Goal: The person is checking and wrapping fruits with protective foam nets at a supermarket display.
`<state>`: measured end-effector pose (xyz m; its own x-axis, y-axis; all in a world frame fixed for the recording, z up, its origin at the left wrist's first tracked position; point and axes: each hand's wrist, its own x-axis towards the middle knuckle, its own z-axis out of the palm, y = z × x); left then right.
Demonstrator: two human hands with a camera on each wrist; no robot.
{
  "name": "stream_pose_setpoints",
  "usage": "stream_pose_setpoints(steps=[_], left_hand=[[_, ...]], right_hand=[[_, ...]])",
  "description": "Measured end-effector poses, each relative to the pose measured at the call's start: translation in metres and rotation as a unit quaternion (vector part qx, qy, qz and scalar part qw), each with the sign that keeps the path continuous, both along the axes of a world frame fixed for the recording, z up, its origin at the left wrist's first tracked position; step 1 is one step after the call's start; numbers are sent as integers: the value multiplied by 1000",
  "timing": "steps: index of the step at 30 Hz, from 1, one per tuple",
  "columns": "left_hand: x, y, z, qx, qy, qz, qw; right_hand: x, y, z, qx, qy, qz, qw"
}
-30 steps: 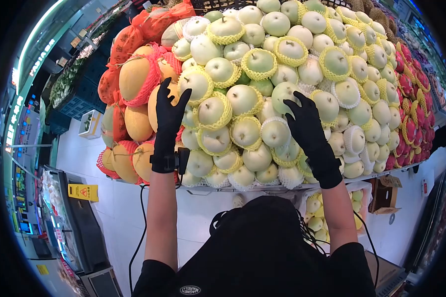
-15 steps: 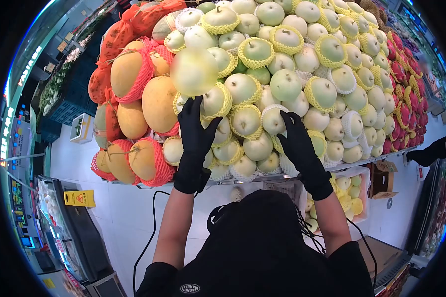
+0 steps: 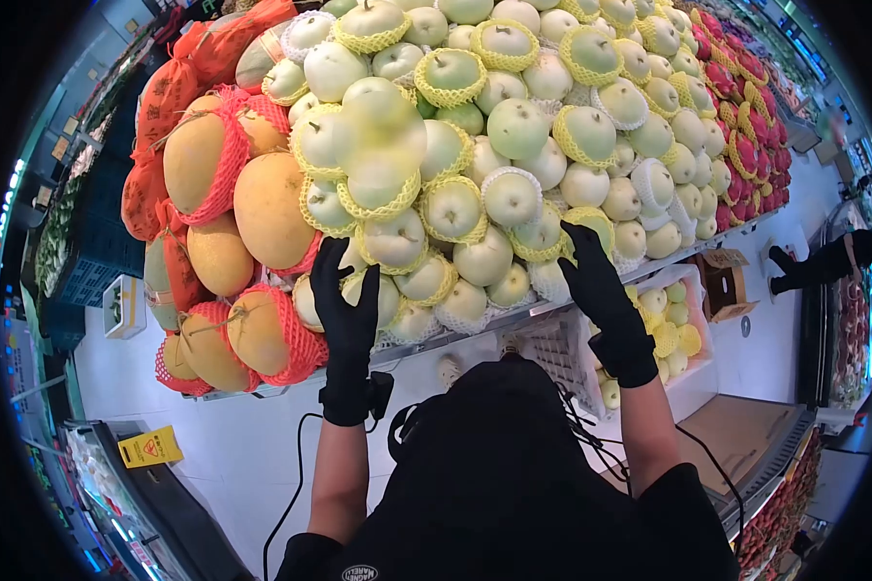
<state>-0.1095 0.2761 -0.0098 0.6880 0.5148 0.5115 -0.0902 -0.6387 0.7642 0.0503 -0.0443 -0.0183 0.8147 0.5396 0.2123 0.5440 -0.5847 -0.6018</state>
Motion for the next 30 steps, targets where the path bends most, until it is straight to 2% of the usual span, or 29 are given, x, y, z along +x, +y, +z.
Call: stream_pose_setpoints(steps=[2, 3, 6, 7, 9, 10, 14, 17, 19, 21, 22, 24, 26, 27, 29, 30], left_hand=[[-9, -1, -7, -22, -4, -17, 1000], [-12, -2, -10, -31, 0, -27, 999], [-16, -6, -7, -63, -4, -33, 997], [-18, -3, -13, -68, -5, -31, 997], [-21, 0, -14, -72, 1, -15, 997], [-25, 0, -12, -131, 31, -30, 990], [-26, -4, -17, -186, 48, -96, 977], [-25, -13, -17, -159, 60, -137, 976], [-20, -19, -21, -130, 50, -166, 976], [-16, -26, -19, -142, 77, -184, 970], [-14, -31, -19, -148, 91, -194, 965], [-9, -41, -16, -198, 130, -251, 938], [-5, -49, -14, -221, 170, -317, 906], [-2, -53, -14, -201, 189, -352, 894], [-1, -74, -10, -210, 195, -342, 895], [1, -85, -8, -215, 198, -338, 895]], right_hand=[[-17, -10, -5, 10, 61, -10, 998], [-25, -10, -13, 46, 71, -47, 995], [-43, -20, -14, -2, 146, -47, 988], [-52, -17, -16, 37, 155, -74, 984], [-65, -13, 0, -40, 208, -103, 972], [-69, -13, 7, -78, 235, -118, 962], [-81, -31, -11, -56, 187, -118, 974], [-83, -45, -6, -118, 199, -71, 970], [-83, -82, -48, -53, 132, 32, 989], [-104, -93, -42, 110, 162, 23, 980], [-128, -79, 0, 240, 223, -37, 944], [-141, -86, 22, 283, 199, -65, 936], [-140, -114, 19, 104, 41, -1, 994], [-141, -118, 15, 164, 83, -39, 982], [-143, -127, 3, 280, 166, -113, 939], [-136, -145, -20, 271, 220, -105, 931]])
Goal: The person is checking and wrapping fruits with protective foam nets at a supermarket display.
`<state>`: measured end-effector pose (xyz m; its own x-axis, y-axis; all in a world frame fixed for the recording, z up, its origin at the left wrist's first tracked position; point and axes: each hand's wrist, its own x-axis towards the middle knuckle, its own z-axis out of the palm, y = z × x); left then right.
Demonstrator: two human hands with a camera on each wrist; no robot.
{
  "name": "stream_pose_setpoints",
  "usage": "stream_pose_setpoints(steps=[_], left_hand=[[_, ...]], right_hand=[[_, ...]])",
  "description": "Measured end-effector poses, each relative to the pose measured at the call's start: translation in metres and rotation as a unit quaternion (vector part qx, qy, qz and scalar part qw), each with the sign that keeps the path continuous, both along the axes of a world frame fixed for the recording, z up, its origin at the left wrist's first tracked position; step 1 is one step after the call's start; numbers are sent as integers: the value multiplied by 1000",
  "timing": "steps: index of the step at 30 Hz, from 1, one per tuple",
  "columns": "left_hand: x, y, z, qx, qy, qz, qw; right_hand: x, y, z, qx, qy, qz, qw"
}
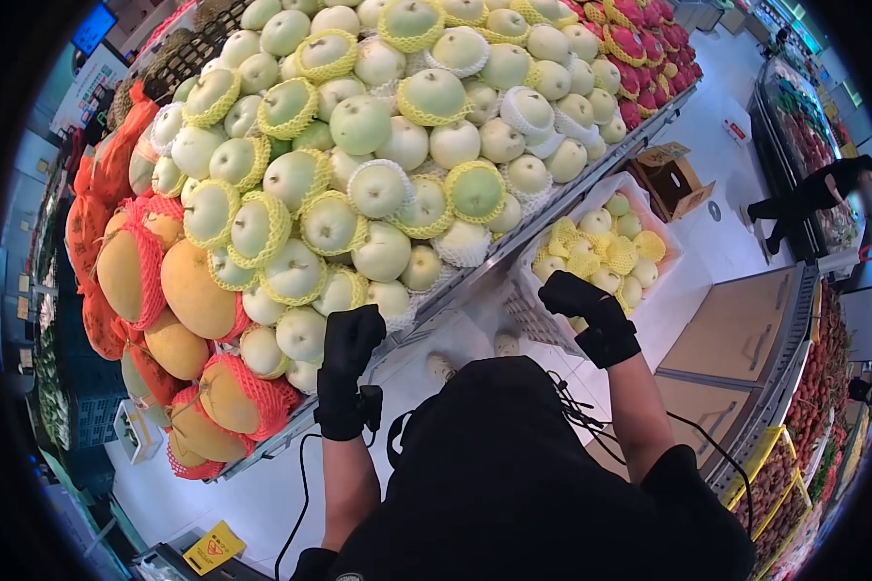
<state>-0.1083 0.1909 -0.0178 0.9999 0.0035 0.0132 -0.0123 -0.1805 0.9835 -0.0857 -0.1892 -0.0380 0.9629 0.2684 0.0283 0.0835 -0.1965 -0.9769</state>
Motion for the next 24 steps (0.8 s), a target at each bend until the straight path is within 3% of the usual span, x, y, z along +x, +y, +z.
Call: stream_pose_setpoints(steps=[1, 4, 6, 8, 9, 12, 14, 16, 18, 21, 23, 24], left_hand=[[4, -9, -1, 25, 25, 13, 999], [15, -36, -9, 90, 68, 43, 993], [16, -53, -15, 114, 55, 60, 990], [18, -71, -18, 82, 67, 53, 993], [20, -81, -19, 68, 70, 51, 994], [23, -105, -32, 93, 64, 36, 993], [24, -122, -38, 109, 63, 27, 992], [25, -139, -39, 123, 66, 20, 990], [25, -157, -40, 126, 70, 21, 989], [22, -174, -43, 120, 83, 21, 989], [21, -182, -49, 116, 89, 18, 989], [22, -187, -51, 121, 87, 13, 989]], right_hand=[[15, -25, -38, 2, 51, 21, 998], [35, -73, -134, 33, 65, 15, 997], [38, -93, -146, -3, 36, 20, 999], [44, -112, -155, -99, 13, 58, 993], [51, -120, -160, -184, 62, 74, 978], [40, -137, -177, -126, 84, -6, 988], [31, -148, -170, 69, 127, -68, 987], [34, -166, -175, 66, 137, -68, 986], [52, -184, -218, -128, 114, -4, 985], [55, -190, -254, 103, 166, -84, 977], [66, -195, -230, -201, 184, -89, 958], [70, -201, -236, -198, 133, -104, 966]])
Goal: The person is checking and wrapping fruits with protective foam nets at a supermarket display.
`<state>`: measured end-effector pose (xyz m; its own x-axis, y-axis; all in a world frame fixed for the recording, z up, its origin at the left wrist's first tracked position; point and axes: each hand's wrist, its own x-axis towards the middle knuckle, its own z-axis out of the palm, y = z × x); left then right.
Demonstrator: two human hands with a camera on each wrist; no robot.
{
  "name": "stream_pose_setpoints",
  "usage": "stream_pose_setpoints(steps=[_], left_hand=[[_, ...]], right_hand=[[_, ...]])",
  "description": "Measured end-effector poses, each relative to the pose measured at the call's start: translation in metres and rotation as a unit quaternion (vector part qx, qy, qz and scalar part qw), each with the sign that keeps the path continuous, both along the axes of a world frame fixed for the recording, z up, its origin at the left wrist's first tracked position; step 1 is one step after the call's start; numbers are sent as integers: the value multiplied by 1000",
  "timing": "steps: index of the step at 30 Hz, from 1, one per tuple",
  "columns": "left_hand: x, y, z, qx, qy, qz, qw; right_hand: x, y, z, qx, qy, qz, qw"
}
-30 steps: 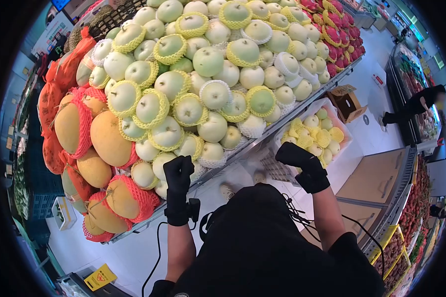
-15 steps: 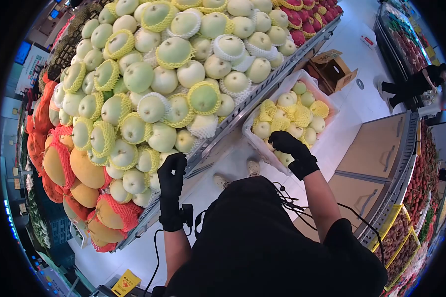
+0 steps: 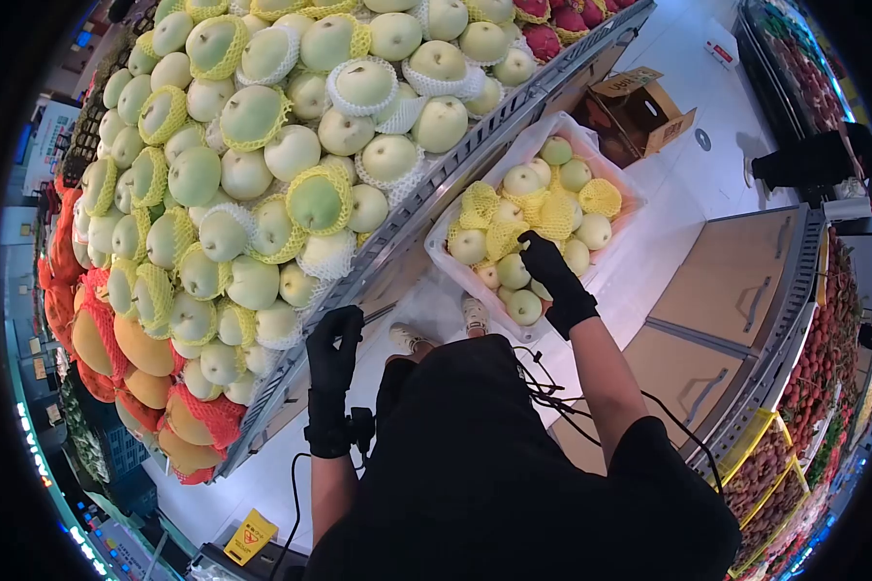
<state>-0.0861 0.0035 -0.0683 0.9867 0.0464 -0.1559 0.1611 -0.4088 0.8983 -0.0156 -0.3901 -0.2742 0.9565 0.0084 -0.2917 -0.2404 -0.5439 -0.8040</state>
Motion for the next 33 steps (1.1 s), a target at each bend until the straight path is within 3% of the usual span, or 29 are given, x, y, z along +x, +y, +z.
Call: stream_pose_setpoints(steps=[2, 4, 6, 10, 11, 14, 19, 22, 26, 30, 33], left_hand=[[2, -7, -1, 13, 2, -13, 1000], [3, -8, 0, 44, 0, -31, 999], [10, -14, 0, 41, -7, -30, 999], [10, -15, 0, 20, -7, -4, 1000], [10, -16, 0, 19, -12, -3, 1000], [5, -18, 0, 8, -14, 2, 1000], [0, -19, 1, 11, -17, 12, 1000], [1, -23, -1, 0, -28, 23, 999], [8, -36, -1, 13, -87, 22, 996], [23, -49, 10, -12, -139, -17, 990], [37, -48, 12, 74, -170, -79, 979]], right_hand=[[4, -8, -29, 1, -103, -10, 995], [8, -10, -54, -63, -128, -27, 989], [18, -3, -14, -253, -134, 6, 958], [38, 16, -4, -254, -118, 32, 960], [38, 16, -11, -245, -188, 20, 951], [47, 16, -21, -224, -157, -5, 962], [68, -8, -8, -183, -202, -13, 962], [76, -7, 43, -157, -171, -1, 973], [80, 16, 99, -46, -155, -10, 987], [77, 53, 139, 24, -142, 8, 990], [67, 86, 169, 60, -147, 24, 987]])
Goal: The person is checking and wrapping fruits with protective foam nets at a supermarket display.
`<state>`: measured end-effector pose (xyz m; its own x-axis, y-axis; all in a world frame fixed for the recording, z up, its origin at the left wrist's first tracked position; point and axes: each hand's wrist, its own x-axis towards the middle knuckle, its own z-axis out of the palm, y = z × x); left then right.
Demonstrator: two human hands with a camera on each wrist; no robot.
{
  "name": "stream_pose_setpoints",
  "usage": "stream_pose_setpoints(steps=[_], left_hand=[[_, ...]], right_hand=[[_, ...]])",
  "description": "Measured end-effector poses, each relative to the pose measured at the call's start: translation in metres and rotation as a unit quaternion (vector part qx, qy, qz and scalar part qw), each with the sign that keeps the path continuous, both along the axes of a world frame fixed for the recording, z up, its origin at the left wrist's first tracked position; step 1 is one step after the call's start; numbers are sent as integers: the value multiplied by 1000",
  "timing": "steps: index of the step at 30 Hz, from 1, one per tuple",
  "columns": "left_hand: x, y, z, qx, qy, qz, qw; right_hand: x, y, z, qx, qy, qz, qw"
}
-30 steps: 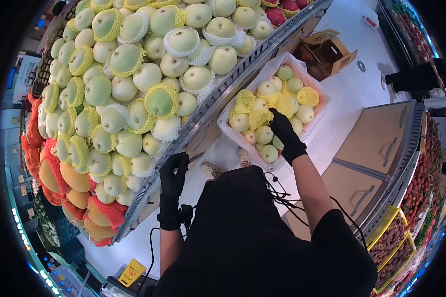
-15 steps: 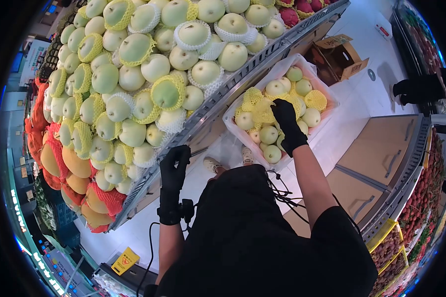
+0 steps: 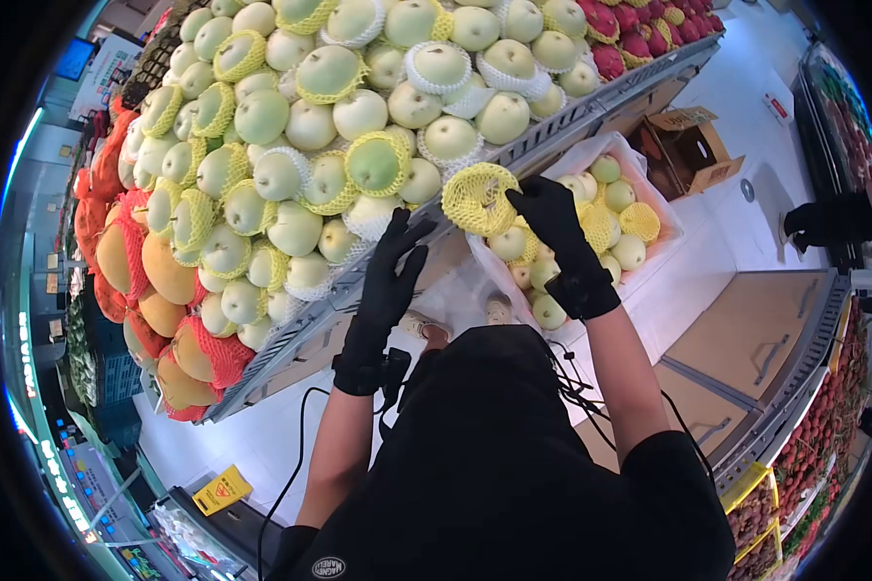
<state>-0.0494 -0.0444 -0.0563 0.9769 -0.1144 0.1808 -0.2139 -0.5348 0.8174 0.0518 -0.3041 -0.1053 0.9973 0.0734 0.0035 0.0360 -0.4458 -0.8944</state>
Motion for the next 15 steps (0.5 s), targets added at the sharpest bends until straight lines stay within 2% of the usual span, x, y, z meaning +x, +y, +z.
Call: stream_pose_setpoints(steps=[2, 5, 6, 9, 10, 14, 15], left_hand=[[9, 1, -2, 21, -11, -15, 1000], [15, -7, 7, -99, 83, 25, 991], [17, -8, 7, -122, 91, 67, 986], [21, 8, -3, -61, 36, 176, 982], [23, 14, -7, -74, 7, 188, 979], [24, 25, 22, -44, 45, 166, 984], [25, 28, 19, -53, 45, 162, 984]], right_hand=[[-5, 22, 20, 3, -7, 18, 1000], [-14, 48, 43, 41, 47, 30, 998], [-13, 55, 42, 27, 15, 44, 999], [-15, 68, 49, 36, 6, 67, 997], [-13, 69, 47, 6, -11, 74, 997], [-8, 77, 53, 31, 23, 112, 993], [-11, 83, 59, 76, -19, 121, 989]])
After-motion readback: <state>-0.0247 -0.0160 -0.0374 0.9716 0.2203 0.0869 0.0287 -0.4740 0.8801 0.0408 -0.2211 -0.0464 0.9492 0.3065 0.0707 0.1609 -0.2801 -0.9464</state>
